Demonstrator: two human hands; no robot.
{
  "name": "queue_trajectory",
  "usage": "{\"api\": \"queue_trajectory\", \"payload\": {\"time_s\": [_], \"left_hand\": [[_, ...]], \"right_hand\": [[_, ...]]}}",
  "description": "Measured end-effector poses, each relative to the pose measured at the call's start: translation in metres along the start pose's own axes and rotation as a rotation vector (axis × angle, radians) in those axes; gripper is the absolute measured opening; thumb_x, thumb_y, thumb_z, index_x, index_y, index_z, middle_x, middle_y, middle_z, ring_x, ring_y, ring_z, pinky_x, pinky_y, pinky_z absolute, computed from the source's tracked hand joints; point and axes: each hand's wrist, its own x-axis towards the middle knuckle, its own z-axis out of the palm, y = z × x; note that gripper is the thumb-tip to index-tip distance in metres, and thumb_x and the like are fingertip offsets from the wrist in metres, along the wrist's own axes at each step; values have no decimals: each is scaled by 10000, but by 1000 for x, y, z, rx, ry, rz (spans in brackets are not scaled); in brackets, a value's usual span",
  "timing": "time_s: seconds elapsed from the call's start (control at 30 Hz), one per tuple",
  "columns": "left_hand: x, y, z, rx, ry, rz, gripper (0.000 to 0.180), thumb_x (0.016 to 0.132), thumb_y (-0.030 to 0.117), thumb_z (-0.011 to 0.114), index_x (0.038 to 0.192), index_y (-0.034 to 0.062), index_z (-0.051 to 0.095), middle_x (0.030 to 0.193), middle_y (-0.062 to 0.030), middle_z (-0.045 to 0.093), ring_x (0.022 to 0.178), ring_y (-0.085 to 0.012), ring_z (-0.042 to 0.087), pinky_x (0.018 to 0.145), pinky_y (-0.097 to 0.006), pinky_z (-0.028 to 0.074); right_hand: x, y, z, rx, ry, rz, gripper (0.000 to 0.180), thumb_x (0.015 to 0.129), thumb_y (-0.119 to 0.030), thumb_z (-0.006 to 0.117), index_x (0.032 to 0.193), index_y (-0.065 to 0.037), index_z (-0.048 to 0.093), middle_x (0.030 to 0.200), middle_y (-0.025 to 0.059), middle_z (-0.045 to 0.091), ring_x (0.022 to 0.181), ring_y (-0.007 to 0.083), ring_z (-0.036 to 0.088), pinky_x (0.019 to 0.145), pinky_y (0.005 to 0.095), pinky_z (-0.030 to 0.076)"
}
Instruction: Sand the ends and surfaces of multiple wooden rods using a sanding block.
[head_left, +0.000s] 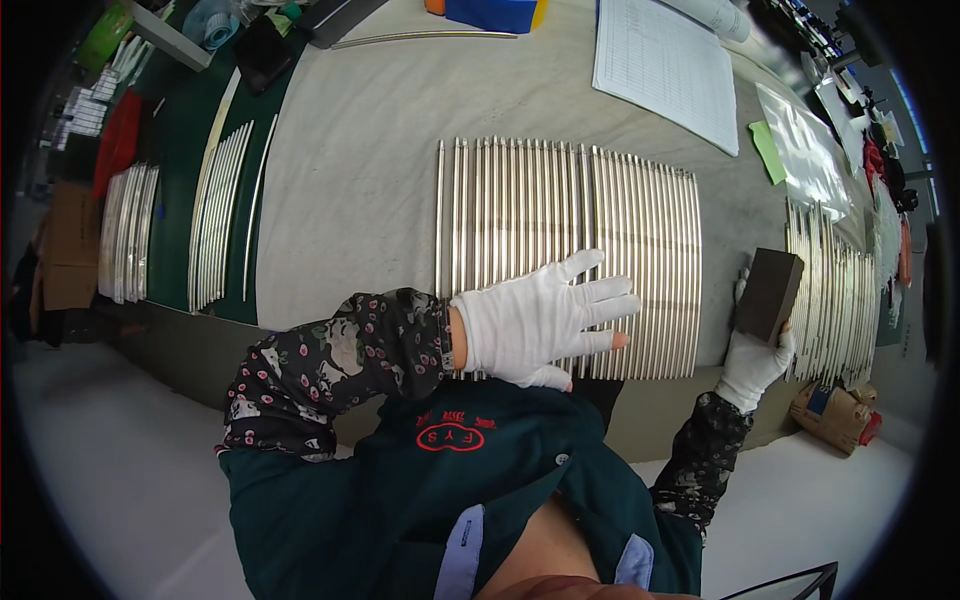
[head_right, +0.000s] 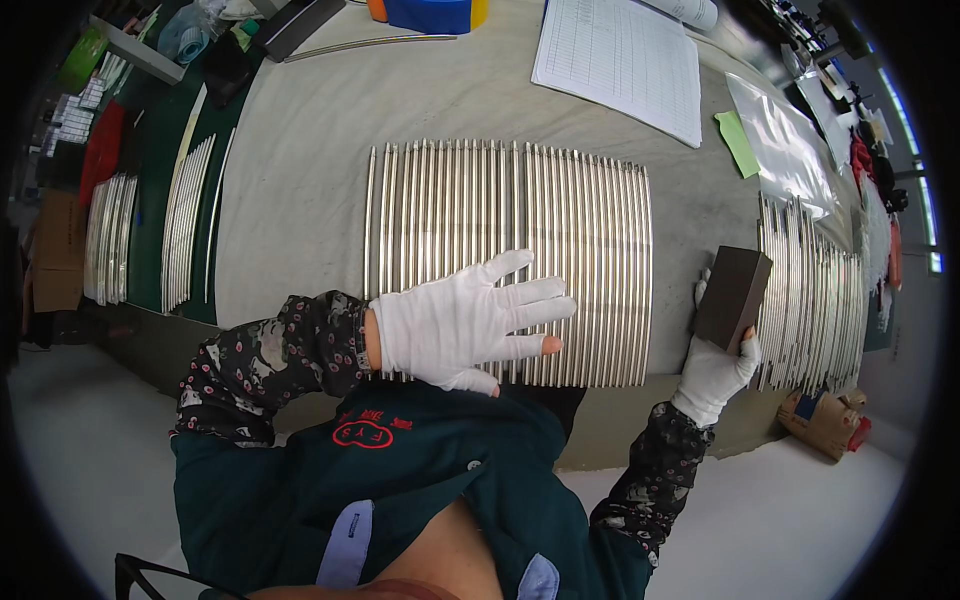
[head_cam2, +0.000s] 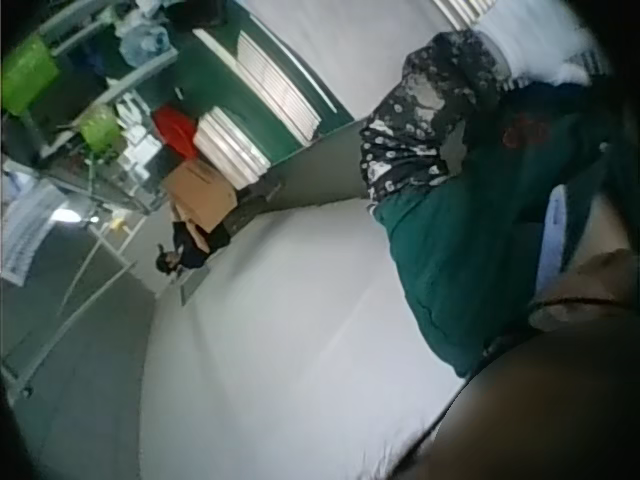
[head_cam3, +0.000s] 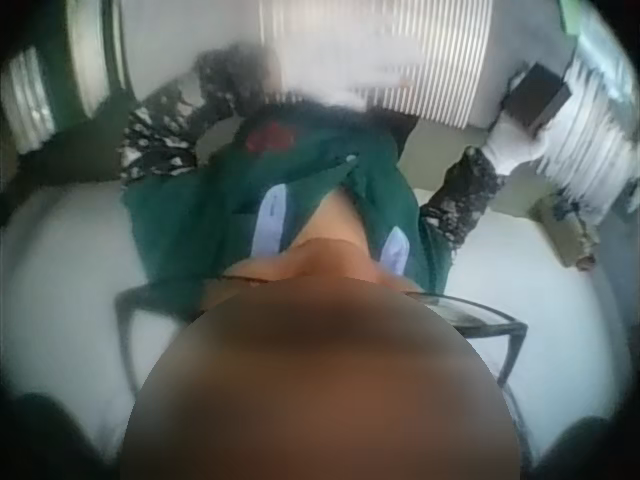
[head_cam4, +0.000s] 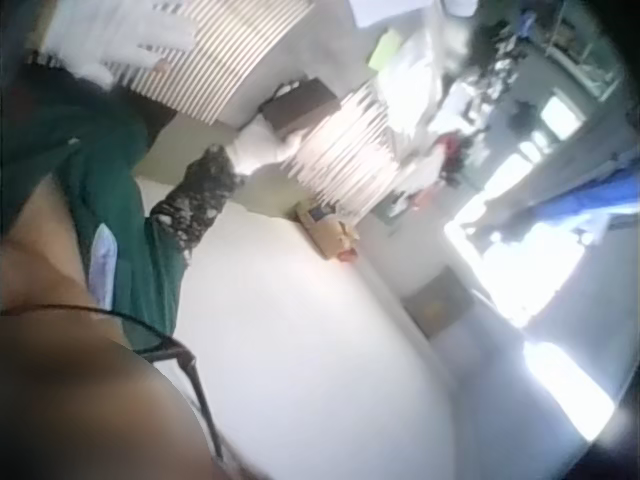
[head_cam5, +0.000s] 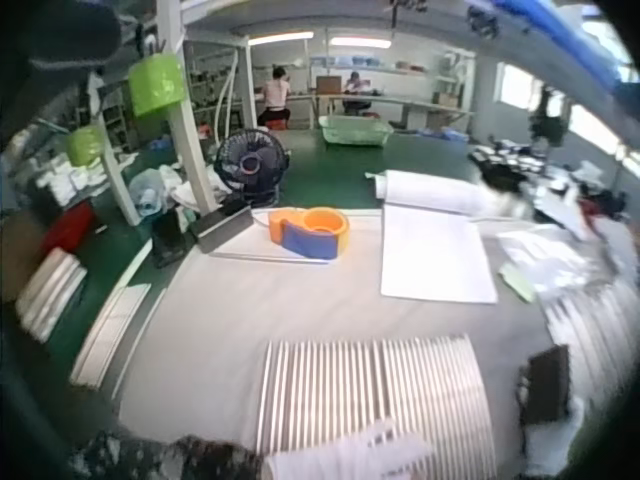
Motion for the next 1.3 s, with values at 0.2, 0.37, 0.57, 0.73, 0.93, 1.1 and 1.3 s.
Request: {"api": "queue_trajectory", "payload": {"time_s": [0.2, 0.37, 0.57, 0.73, 0.93, 1.1, 1.3], "left_hand": [[-2, 0, 1, -6, 26, -1, 683, 763, 505, 669, 1291, 94, 531, 1443, -154, 412, 1380, -281, 337, 1144, -543, 191], [0, -1, 0, -33, 32, -6, 689, 767, 493, 671, 1317, 104, 525, 1447, -156, 409, 1376, -287, 344, 1146, -548, 186], [-11, 5, -5, 18, 12, -28, 691, 768, 496, 679, 1319, 110, 523, 1464, -153, 384, 1373, -291, 339, 1135, -529, 216], [-42, 13, -6, -17, -21, -90, 718, 748, 505, 690, 1301, 85, 508, 1441, -151, 391, 1370, -296, 328, 1129, -531, 224], [-42, 15, -7, -57, -12, -119, 712, 705, 485, 716, 1248, 55, 551, 1401, -163, 415, 1365, -306, 324, 1134, -532, 219], [-45, 16, -8, 6, -42, -130, 704, 709, 508, 693, 1221, 42, 567, 1363, -177, 448, 1359, -310, 326, 1140, -522, 215], [-53, 15, -3, -25, 11, -113, 707, 752, 530, 658, 1269, 62, 541, 1411, -149, 415, 1371, -289, 317, 1140, -503, 214]], "right_hand": [[2, 0, -1, -85, -79, 40, 663, 882, -246, 542, 1427, 65, 327, 1457, 251, 366, 1361, 383, 355, 1151, 474, 285], [-11, 2, 28, -550, -91, -112, 656, 893, -324, 567, 1399, 56, 398, 1424, 201, 436, 1329, 309, 411, 1121, 405, 308], [-57, 14, 94, -1197, -238, -330, 685, 814, -337, 617, 1374, 21, 450, 1423, 187, 447, 1309, 303, 434, 1099, 406, 312], [-81, 29, 130, -1639, -475, -613, 657, 735, -268, 649, 1323, -13, 504, 1371, 300, 420, 1175, 417, 477, 997, 460, 396], [-89, 54, 164, -1858, -569, -654, 641, 643, -215, 700, 1249, -62, 557, 1294, 306, 439, 1046, 420, 509, 897, 474, 442], [-86, 66, 177, -1882, -586, -638, 642, 635, -213, 705, 1241, -59, 559, 1290, 304, 444, 1031, 419, 518, 889, 474, 446], [-80, 60, 168, -1855, -584, -662, 657, 632, -192, 707, 1257, -57, 559, 1324, 299, 437, 1093, 430, 496, 932, 481, 428]]}}
